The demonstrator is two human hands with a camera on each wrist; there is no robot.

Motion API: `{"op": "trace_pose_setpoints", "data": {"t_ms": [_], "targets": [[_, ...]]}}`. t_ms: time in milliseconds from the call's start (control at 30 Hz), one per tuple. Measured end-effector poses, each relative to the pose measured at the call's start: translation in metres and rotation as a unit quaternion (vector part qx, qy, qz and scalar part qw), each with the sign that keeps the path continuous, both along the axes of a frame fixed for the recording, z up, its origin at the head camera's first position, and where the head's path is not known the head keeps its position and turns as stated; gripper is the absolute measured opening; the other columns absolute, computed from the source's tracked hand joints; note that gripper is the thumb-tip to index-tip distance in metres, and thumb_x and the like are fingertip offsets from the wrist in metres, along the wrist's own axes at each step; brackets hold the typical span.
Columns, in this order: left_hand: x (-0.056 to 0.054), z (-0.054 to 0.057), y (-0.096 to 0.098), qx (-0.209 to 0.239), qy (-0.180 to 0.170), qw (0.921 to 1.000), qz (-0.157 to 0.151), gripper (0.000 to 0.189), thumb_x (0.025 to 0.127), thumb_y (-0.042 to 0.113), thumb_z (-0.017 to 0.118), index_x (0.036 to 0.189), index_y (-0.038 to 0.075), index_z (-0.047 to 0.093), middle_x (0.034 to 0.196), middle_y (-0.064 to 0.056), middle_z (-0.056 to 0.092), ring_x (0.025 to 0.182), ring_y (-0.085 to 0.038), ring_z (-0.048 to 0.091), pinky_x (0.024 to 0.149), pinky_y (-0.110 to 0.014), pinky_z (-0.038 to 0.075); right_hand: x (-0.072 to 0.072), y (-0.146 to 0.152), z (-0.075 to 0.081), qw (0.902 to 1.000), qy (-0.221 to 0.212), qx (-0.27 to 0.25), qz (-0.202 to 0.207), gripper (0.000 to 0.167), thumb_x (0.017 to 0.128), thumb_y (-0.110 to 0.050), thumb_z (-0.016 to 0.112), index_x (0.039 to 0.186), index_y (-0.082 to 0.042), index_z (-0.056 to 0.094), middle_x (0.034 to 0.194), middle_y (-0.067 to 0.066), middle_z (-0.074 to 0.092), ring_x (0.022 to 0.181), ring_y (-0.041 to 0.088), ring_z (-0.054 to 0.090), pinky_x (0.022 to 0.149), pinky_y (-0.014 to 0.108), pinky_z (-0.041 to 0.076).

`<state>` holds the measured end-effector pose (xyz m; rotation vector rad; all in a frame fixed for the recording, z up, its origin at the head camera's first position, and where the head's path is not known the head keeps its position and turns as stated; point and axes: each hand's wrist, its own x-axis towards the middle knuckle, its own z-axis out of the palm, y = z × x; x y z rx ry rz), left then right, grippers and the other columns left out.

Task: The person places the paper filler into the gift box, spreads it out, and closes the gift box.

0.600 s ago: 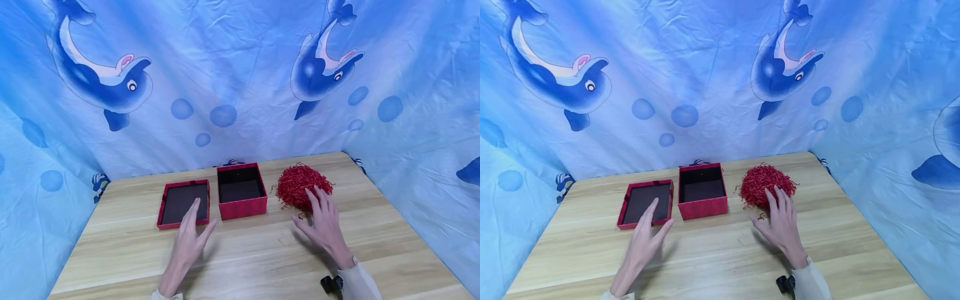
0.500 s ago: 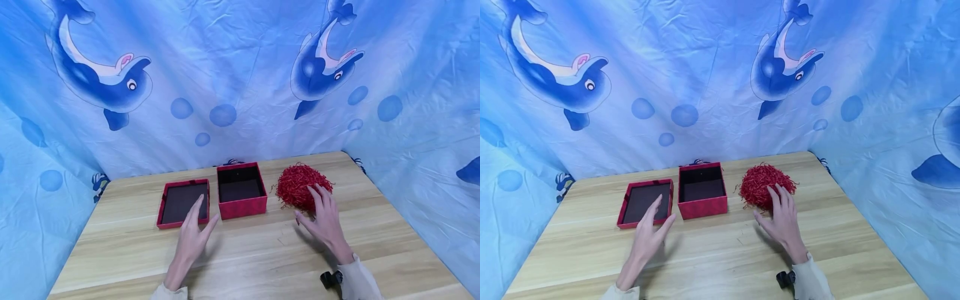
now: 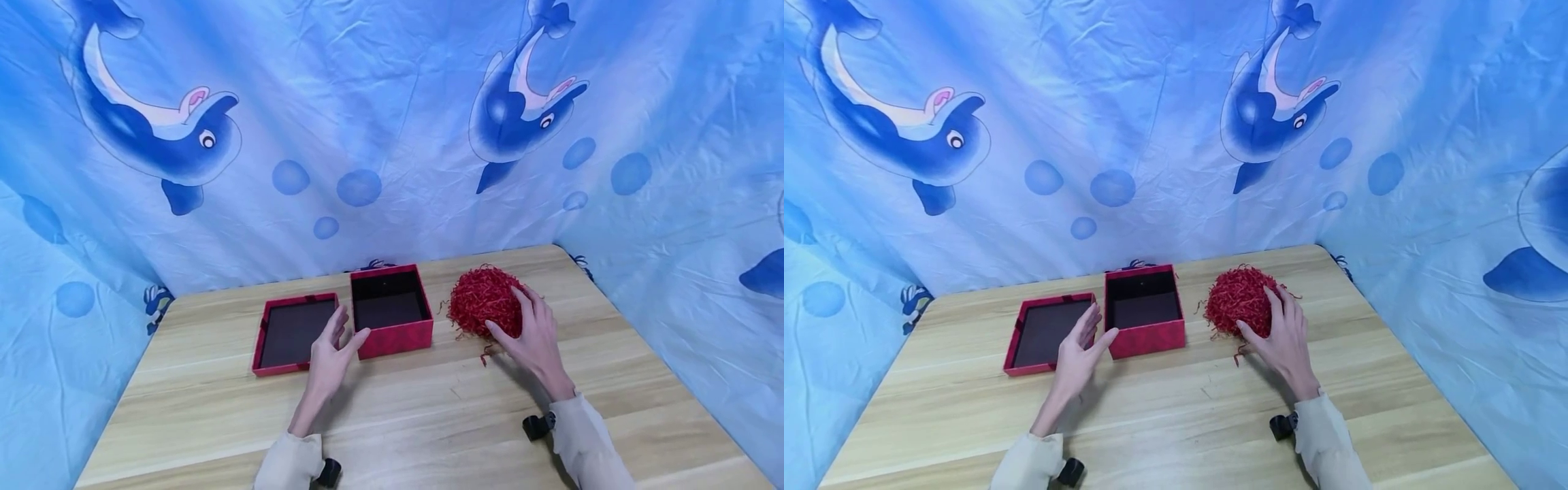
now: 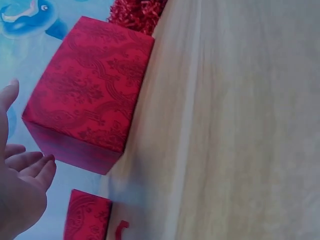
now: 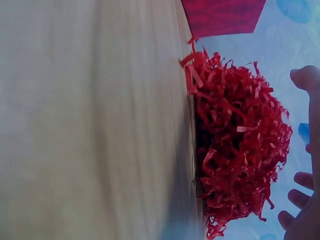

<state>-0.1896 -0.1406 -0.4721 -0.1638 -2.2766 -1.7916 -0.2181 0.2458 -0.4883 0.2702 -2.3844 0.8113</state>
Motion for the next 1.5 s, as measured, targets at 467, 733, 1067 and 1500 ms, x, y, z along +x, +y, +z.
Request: {"op": "trace_pose_setpoints", "data": {"t_ms": [467,733,1067,1500], "targets": [[-0.009,-0.008,0.0,-0.02,-0.019,0.9996,0.005,0.074,0.09,0.036,0.083,0.155,0.022,0.051,0.155,-0.013,0.047,0.132,-0.029,0.056,0.104,-0.047,0.048,-0.026,0.002,0.007,0.9934,-0.108,0.036,0.0,0.1,0.085,-0.049,0.08,0.16,-0.003,0.033,0.159,0.035,0.027,0.142,0.057,0.029,0.105,0.078,0.03],[-0.009,-0.012,0.001,-0.024,-0.007,0.9997,0.005,0.073,0.091,0.034,0.082,0.155,0.022,0.051,0.156,-0.016,0.046,0.132,-0.031,0.056,0.104,-0.047,0.048,-0.04,0.003,0.005,0.978,-0.199,0.053,0.032,0.104,0.086,-0.042,0.082,0.163,-0.002,0.024,0.156,0.037,0.025,0.139,0.061,0.028,0.106,0.077,0.03],[-0.011,-0.012,0.0,-0.03,0.004,0.9995,0.003,0.072,0.092,0.033,0.081,0.156,0.023,0.05,0.158,-0.019,0.043,0.132,-0.033,0.055,0.103,-0.049,0.048,-0.047,0.003,0.007,0.9737,-0.22,0.058,0.019,0.084,0.088,-0.019,0.078,0.154,0.009,0.033,0.139,0.042,0.038,0.123,0.06,0.042,0.096,0.072,0.042],[-0.011,-0.013,-0.002,-0.014,0.004,0.9998,-0.011,0.071,0.094,0.031,0.08,0.157,0.019,0.049,0.16,-0.018,0.04,0.131,-0.034,0.056,0.098,-0.044,0.052,-0.04,0.001,0.013,0.9769,-0.209,-0.041,0.022,0.081,0.088,-0.019,0.074,0.153,0.008,0.035,0.136,0.032,0.043,0.121,0.049,0.05,0.101,0.067,0.044]]}}
